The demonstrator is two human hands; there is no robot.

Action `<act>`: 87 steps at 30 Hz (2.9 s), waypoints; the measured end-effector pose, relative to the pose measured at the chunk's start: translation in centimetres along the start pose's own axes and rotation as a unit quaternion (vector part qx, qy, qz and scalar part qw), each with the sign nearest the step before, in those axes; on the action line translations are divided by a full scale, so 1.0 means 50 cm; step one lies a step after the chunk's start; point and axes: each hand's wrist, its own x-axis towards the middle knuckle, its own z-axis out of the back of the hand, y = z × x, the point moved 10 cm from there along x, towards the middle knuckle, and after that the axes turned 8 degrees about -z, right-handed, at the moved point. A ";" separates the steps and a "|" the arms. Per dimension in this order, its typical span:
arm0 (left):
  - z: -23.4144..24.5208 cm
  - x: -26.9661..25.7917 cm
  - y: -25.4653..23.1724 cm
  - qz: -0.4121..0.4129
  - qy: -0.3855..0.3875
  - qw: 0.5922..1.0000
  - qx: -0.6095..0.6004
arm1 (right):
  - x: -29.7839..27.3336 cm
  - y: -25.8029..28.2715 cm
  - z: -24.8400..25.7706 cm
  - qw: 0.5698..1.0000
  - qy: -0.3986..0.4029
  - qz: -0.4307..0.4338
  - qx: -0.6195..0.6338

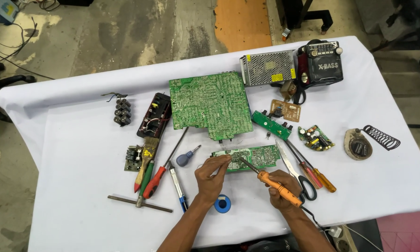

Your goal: Soldering electronic components onto a printed circuit board using a soldering iron and solder wire.

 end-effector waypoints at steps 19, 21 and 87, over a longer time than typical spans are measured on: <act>-0.007 -0.008 0.031 0.064 0.046 0.997 0.024 | -0.017 -0.023 0.008 0.999 -0.011 0.001 -0.045; -0.008 -0.009 0.035 0.068 0.050 0.996 0.027 | -0.037 -0.050 0.016 0.999 -0.019 -0.009 -0.047; -0.016 0.020 -0.014 -0.001 0.065 0.996 0.068 | -0.020 -0.055 0.036 0.999 -0.021 0.011 0.027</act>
